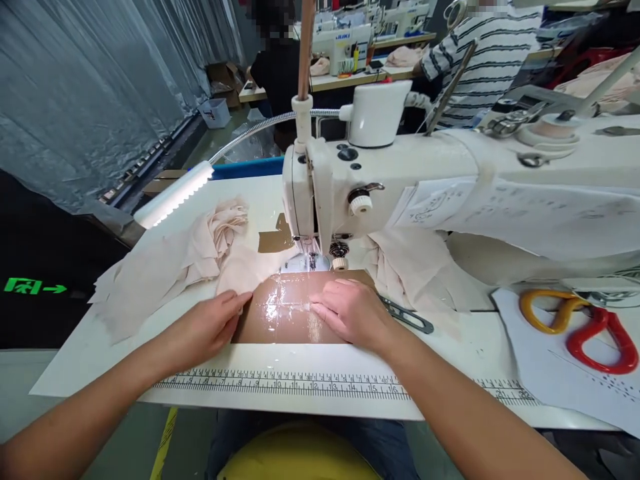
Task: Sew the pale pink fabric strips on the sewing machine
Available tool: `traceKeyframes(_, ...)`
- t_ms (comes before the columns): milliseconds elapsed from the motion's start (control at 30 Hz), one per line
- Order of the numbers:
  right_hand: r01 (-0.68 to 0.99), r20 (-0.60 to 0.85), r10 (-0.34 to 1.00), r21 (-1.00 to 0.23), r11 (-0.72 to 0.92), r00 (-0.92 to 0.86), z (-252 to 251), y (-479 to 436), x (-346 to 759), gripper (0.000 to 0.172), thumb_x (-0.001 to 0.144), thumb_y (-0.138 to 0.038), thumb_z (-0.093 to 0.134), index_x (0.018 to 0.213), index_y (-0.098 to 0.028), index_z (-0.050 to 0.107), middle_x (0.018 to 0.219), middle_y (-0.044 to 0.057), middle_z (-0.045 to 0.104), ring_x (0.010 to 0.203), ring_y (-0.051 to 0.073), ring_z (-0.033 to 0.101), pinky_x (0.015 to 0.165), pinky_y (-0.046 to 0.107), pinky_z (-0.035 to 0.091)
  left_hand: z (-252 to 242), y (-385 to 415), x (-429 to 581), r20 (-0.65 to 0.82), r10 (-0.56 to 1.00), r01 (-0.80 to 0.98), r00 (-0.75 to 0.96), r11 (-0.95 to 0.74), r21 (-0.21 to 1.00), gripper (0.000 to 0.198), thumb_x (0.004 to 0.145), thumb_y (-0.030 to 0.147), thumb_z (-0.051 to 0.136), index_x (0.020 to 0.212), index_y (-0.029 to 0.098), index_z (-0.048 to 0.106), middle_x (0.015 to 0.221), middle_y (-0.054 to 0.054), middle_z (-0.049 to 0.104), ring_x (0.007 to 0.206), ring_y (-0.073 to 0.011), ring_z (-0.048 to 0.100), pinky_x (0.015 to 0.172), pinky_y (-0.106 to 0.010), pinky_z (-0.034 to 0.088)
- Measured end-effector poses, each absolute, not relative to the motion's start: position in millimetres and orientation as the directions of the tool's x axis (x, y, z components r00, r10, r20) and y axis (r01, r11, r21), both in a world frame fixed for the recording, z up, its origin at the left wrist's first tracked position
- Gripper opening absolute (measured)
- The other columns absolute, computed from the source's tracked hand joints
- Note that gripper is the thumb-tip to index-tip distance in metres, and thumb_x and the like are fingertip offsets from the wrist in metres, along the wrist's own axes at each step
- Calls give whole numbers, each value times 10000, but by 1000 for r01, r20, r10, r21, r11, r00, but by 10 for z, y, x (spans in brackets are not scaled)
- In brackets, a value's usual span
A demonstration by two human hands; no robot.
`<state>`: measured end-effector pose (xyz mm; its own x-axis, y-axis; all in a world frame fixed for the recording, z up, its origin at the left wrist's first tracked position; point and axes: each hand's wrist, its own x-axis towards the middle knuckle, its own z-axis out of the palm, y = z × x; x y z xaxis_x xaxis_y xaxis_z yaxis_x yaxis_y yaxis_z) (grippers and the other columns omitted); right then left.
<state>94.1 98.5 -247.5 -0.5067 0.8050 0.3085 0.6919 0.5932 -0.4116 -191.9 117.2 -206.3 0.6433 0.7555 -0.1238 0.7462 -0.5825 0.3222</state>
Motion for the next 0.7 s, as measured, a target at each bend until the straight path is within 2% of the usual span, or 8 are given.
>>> traceKeyframes(100, 678, 300, 817, -456, 577, -494, -2448, 974, 940, 254, 930, -243, 459, 1001, -157, 688, 783, 56, 663, 755, 163, 590, 698, 298, 445, -1984, 792, -1957, -231, 716, 685, 659, -445, 576, 281, 946, 257, 363, 1148, 198, 549, 974, -81, 610, 843, -187, 599, 718, -276, 499)
traceKeyframes(167, 674, 301, 819, -467, 573, -488, -2446, 974, 929, 271, 933, -254, 451, 1061, -149, 665, 817, 68, 667, 770, 174, 586, 699, 308, 450, -1967, 616, -1918, -321, 689, 668, 650, -318, 673, 293, 964, 314, 356, 1148, 216, 561, 1014, -72, 611, 897, -183, 586, 768, -269, 491)
traceKeyframes(267, 677, 307, 808, -442, 589, -503, -2456, 969, 910, 285, 927, -229, 436, 1106, -155, 646, 848, 74, 660, 782, 184, 568, 708, 322, 447, -2052, 463, -1815, -387, 660, 624, 644, -161, 765, 334, 962, 349, 376, 1212, 214, 550, 1036, -68, 604, 943, -189, 563, 827, -280, 475)
traceKeyframes(400, 709, 298, 798, -367, 602, -523, -2478, 953, 892, 302, 869, -103, 434, 1047, -173, 669, 820, 62, 618, 760, 179, 519, 671, 306, 415, -2293, 337, -1636, -382, 647, 452, 660, 64, 890, 399, 941, 363, 443, 1304, 205, 497, 1095, -67, 559, 970, -184, 543, 888, -310, 458)
traceKeyframes(533, 744, 264, 809, -319, 587, -526, -2490, 951, 887, 312, 852, -67, 445, 1036, -177, 671, 805, 49, 581, 743, 165, 472, 657, 289, 380, -2309, 268, -1432, -392, 457, 232, 799, 367, 901, 652, 888, 469, 528, 1440, 209, 298, 1121, -100, 528, 928, -176, 564, 720, -276, 516)
traceKeyframes(600, 753, 258, 809, -299, 586, -528, -2485, 953, 891, 305, 854, -70, 448, 1039, -173, 668, 804, 47, 570, 740, 162, 460, 653, 286, 368, -2171, 328, -1356, -307, 334, 224, 891, 263, 938, 609, 880, 422, 551, 1415, 216, 347, 1117, -98, 563, 961, -185, 576, 725, -268, 520)
traceKeyframes(667, 755, 256, 807, -288, 589, -532, -2475, 955, 897, 306, 852, -66, 445, 1029, -172, 671, 795, 43, 560, 734, 159, 449, 645, 283, 357, -2002, 478, -1309, -242, 280, 271, 929, -69, 960, 356, 906, 320, 507, 1242, 213, 553, 1011, -62, 631, 876, -161, 603, 755, -267, 518)
traceKeyframes(700, 754, 258, 807, -290, 590, -532, -2470, 957, 901, 306, 850, -68, 447, 1029, -173, 672, 792, 42, 557, 731, 159, 445, 641, 282, 354, -1934, 580, -1295, -196, 313, 282, 929, -261, 923, 307, 909, 267, 484, 1189, 203, 591, 989, -56, 648, 861, -159, 606, 790, -277, 515)
